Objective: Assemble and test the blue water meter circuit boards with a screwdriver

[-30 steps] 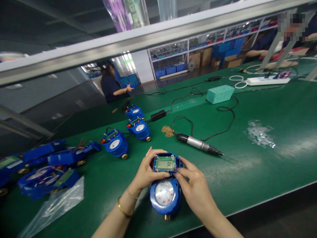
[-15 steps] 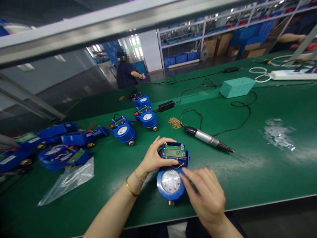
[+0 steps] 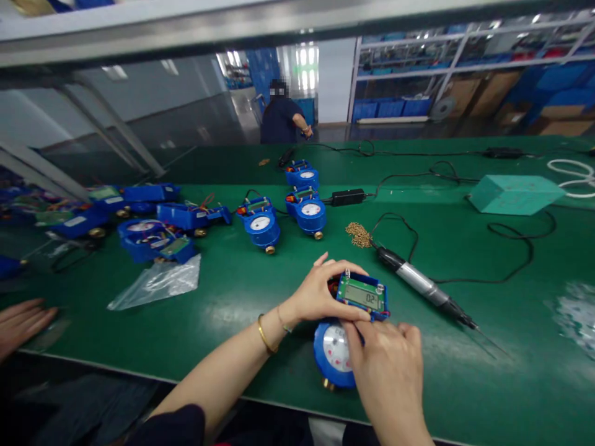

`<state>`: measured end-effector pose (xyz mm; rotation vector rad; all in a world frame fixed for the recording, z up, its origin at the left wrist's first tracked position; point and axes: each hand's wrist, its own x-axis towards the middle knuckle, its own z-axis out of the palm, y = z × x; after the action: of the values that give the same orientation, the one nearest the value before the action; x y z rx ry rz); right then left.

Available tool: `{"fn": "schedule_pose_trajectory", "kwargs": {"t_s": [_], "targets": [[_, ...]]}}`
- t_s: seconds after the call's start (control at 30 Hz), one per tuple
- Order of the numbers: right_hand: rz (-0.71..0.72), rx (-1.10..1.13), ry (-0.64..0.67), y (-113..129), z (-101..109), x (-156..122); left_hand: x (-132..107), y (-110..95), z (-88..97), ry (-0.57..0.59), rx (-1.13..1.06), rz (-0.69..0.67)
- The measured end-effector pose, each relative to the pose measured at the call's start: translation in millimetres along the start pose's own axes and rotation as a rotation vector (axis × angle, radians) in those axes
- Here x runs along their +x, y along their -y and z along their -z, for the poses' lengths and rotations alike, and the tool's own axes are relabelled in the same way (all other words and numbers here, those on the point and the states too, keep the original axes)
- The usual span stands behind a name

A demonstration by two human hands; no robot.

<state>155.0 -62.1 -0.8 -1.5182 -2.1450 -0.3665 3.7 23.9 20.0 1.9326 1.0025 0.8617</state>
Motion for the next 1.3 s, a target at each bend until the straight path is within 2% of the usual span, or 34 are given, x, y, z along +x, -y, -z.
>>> {"fn": "schedule_pose_trajectory", "kwargs": {"t_s": [0.13, 0.27, 0.43, 0.6, 0.7, 0.77, 0.87, 0.97, 1.1, 1.3], "targets": [[-0.064, 0.219, -0.045, -15.1, -5.4, -13.9, -3.6, 5.0, -3.7, -0.037, 0.004, -0.021], [-0.215, 0.432, -0.072, -29.7, -3.0, -22.3, -6.5, 8.4, -6.2, -0.057, -0.003, -0.028], [-0.334, 0.687, -0.045, -28.6, 2.7, -18.6, -7.5, 10.9, -5.0, -0.084, -0.028, -0.017], [-0.588, 0.696, -0.167, -20.1, -4.4, -14.0, -5.4, 11.0, -1.3, -0.081, -0.059, -0.003], [-0.694, 0.639, -0.065, -17.5, -9.9, -10.3, -3.7, 9.0, -0.5, -0.068, -0.063, 0.002], [-0.689, 0.576, -0.023, -15.0, -11.1, -6.4, -2.9, 7.7, -0.8, -0.070, -0.063, 0.007], [-0.616, 0.541, -0.045, -11.8, -9.0, 0.9, -2.4, 7.5, -1.5, -0.087, -0.050, 0.011], [-0.597, 0.648, -0.050, -14.7, -6.2, 6.3, -1.9, 8.6, -1.5, -0.093, -0.034, 0.018], [-0.628, 0.817, 0.013, -27.3, -8.8, 9.9, -0.8, 8.3, -2.9, -0.079, -0.019, 0.001], [-0.618, 0.891, 0.019, -45.3, -17.8, 20.5, -2.2, 4.4, -9.0, -0.079, 0.008, -0.047]]}}
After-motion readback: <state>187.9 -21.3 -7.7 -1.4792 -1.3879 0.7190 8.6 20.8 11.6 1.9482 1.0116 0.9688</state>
